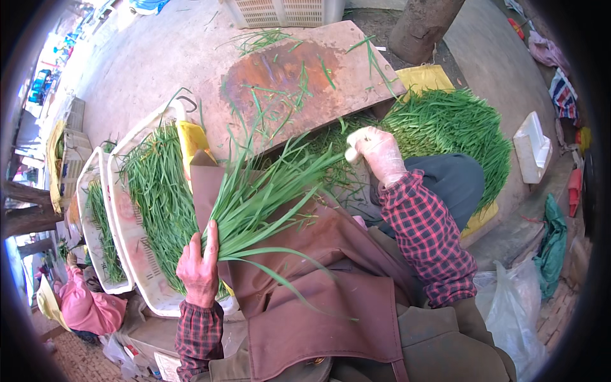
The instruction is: The person processes green stalks by hand, pulling individual leaves or strands from a bundle and placing the processed greens into a pile on the ground.
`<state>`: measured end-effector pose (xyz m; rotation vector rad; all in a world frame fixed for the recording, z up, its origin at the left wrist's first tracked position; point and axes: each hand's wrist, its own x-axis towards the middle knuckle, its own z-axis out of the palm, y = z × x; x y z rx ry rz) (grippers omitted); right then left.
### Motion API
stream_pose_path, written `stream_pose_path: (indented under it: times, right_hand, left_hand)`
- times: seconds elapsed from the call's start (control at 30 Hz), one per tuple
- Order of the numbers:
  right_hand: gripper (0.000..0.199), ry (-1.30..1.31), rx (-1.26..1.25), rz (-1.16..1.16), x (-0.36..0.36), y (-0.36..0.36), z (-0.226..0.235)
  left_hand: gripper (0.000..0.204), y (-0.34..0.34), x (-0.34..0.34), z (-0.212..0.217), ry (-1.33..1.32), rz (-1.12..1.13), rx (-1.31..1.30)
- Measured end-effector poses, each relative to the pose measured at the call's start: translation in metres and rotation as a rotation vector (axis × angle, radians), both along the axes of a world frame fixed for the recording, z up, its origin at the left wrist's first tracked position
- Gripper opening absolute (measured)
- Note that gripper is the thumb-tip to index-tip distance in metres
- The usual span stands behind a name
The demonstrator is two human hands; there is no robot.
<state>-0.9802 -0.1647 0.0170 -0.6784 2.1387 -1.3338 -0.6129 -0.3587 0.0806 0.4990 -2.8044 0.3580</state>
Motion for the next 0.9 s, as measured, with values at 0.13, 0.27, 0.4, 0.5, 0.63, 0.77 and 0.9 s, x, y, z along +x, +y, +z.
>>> stream_pose_path:
  times: [0.13, 0.27, 0.4, 0.5, 0.63, 0.77, 0.9]
  right_hand:
    - [0.018, -0.058, -0.11, -0.002, 0.011, 0.005, 0.01]
    - [0.027, 0.234, -0.153, 0.188, 0.028, -0.007, 0.021]
    - [0.03, 0.554, -0.253, 0.341, 0.048, -0.027, 0.006]
    - [0.026, 0.448, -0.131, 0.382, 0.068, -0.014, -0.002]
    - [0.021, -0.042, -0.273, -0.059, 0.066, -0.009, -0.007]
    - [0.017, -0.036, -0.249, -0.185, 0.048, -0.013, 0.009]
    - [0.013, -0.256, -0.195, 0.007, 0.041, -0.005, 0.019]
  left_hand:
    - [0.054, 0.001, 0.0, -0.003, -0.045, -0.001, -0.025]
    - [0.049, 0.001, 0.003, -0.011, 0.009, -0.044, -0.023]
    - [0.043, -0.001, 0.004, -0.019, 0.114, -0.062, -0.034]
    - [0.038, -0.006, 0.01, -0.025, 0.164, -0.047, -0.05]
    - [0.036, -0.007, 0.018, -0.031, 0.18, -0.027, -0.044]
    - [0.036, -0.006, 0.026, -0.032, 0.198, -0.031, -0.025]
    - [0.034, -0.004, 0.031, -0.032, 0.202, -0.043, -0.026]
